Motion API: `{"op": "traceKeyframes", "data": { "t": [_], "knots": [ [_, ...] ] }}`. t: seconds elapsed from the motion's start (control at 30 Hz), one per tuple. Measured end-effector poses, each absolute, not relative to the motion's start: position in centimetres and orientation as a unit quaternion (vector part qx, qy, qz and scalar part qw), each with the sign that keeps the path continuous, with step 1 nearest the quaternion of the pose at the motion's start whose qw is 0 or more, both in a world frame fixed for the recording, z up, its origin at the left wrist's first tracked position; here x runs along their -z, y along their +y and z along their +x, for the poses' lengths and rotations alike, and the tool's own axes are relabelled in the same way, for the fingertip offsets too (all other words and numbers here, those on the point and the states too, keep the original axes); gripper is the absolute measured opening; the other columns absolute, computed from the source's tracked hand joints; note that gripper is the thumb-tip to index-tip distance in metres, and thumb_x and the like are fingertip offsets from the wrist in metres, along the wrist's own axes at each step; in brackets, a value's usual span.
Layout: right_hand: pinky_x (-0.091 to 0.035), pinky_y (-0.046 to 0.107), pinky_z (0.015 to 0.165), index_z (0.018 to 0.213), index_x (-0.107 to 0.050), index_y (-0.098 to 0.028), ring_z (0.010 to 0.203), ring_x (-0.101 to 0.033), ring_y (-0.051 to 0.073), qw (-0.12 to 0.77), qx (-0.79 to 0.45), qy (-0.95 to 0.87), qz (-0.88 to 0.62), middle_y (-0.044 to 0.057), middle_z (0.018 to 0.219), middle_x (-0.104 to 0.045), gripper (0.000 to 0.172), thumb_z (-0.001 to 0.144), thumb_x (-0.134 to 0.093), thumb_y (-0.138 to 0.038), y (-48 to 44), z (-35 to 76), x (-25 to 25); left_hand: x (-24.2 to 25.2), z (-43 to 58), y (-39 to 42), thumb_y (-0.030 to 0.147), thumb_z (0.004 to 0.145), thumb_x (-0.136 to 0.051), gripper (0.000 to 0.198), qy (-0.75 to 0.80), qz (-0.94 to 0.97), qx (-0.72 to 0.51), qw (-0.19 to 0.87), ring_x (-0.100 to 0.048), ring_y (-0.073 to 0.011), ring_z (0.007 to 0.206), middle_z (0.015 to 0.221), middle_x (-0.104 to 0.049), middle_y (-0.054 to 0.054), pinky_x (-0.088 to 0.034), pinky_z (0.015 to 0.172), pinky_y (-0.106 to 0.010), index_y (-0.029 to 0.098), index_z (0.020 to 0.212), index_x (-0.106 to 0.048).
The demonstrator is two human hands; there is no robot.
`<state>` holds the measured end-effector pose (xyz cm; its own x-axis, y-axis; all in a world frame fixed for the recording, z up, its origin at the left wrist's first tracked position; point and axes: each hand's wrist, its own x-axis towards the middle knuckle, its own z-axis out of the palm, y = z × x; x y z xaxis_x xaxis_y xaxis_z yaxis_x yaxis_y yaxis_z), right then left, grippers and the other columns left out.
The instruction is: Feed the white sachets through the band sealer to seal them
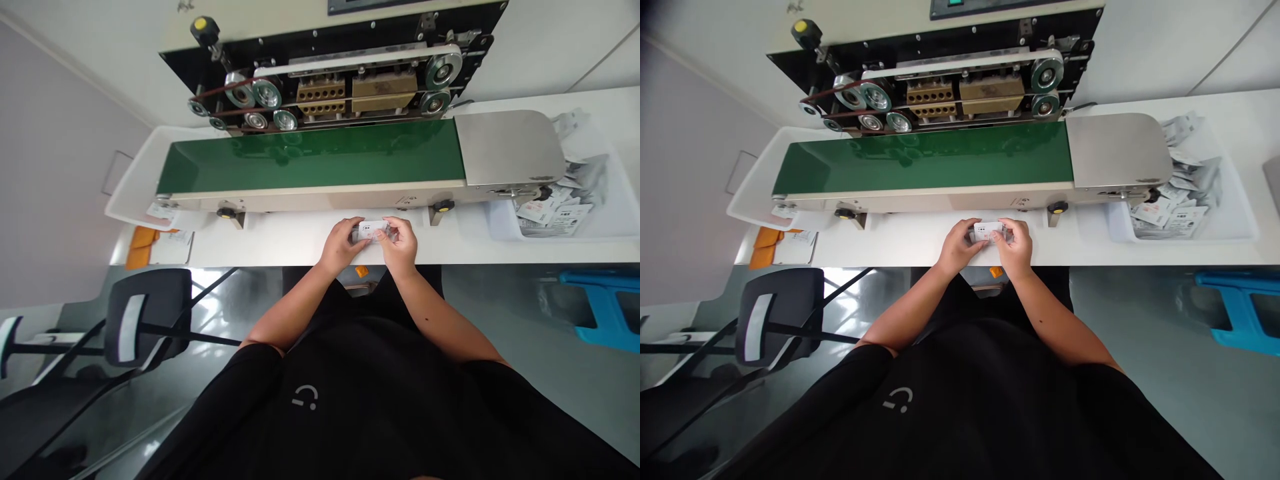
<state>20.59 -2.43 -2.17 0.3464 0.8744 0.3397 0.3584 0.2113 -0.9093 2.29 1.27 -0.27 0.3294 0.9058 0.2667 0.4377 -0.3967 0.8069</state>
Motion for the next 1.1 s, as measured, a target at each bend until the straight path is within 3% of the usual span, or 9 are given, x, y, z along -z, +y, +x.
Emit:
{"op": "traceKeyframes", "data": {
  "t": [0.23,0.4,0.6,0.73,1.0,1.1],
  "knots": [
    [-0.062,0.034,0.088,0.122,-0.062,-0.023,0.092,-0.065,0.017,0.610,-0.264,-0.502,-0.554,0.006,0.106,-0.064,0.031,0.098,-0.067,-0.042,-2.0,20.5,2.5,0.7,2.3,1.4,0.040,0.086,-0.084,0.048,0.455,0.767,-0.353,0.283,-0.069,-0.0291,0.105,0.114,-0.073,-0.012,-0.056,0.095,-0.045,0.021,0.127,-0.068],
    [-0.062,0.031,0.087,0.115,-0.061,-0.024,0.096,-0.062,0.015,0.643,-0.259,-0.506,-0.514,0.007,0.118,-0.055,0.030,0.093,-0.074,-0.040,-1.8,20.5,2.2,0.8,2.3,1.3,0.038,0.090,-0.081,0.039,0.464,0.755,-0.363,0.289,-0.069,-0.0264,0.102,0.112,-0.073,-0.010,-0.056,0.091,-0.041,0.021,0.123,-0.069],
    [-0.060,0.027,0.085,0.102,-0.057,-0.021,0.084,-0.058,0.012,0.596,-0.337,-0.496,-0.535,0.000,0.090,-0.054,0.030,0.090,-0.078,-0.039,-2.0,20.5,2.5,0.7,2.1,1.0,0.034,0.090,-0.082,0.032,0.484,0.729,-0.384,0.294,-0.068,-0.0247,0.101,0.107,-0.072,-0.008,-0.055,0.091,-0.039,0.021,0.116,-0.070],
    [-0.058,0.027,0.084,0.089,-0.058,-0.019,0.086,-0.060,0.013,0.600,-0.319,-0.498,-0.539,0.002,0.090,-0.058,0.030,0.089,-0.079,-0.041,-1.9,20.8,2.5,0.6,2.1,1.1,0.036,0.087,-0.084,0.035,0.477,0.737,-0.385,0.286,-0.068,-0.0241,0.100,0.105,-0.072,-0.007,-0.055,0.089,-0.038,0.021,0.115,-0.069],
    [-0.059,0.029,0.084,0.106,-0.058,-0.022,0.089,-0.069,0.015,0.687,-0.358,-0.393,-0.495,0.003,0.098,-0.069,0.037,0.093,-0.076,-0.052,-2.5,20.5,0.9,0.4,2.1,0.8,0.034,0.090,-0.082,0.036,0.474,0.758,-0.345,0.284,-0.069,-0.0222,0.103,0.110,-0.071,-0.006,-0.057,0.092,-0.036,0.023,0.121,-0.067],
    [-0.059,0.027,0.069,0.112,-0.052,-0.026,0.079,-0.071,0.015,0.701,-0.341,-0.396,-0.485,0.001,0.094,-0.069,0.039,0.096,-0.071,-0.057,-3.5,20.8,-2.0,0.2,2.1,0.8,0.033,0.093,-0.078,0.032,0.479,0.754,-0.344,0.289,-0.069,-0.0228,0.103,0.110,-0.071,-0.007,-0.057,0.090,-0.037,0.022,0.121,-0.067]
  ]
}}
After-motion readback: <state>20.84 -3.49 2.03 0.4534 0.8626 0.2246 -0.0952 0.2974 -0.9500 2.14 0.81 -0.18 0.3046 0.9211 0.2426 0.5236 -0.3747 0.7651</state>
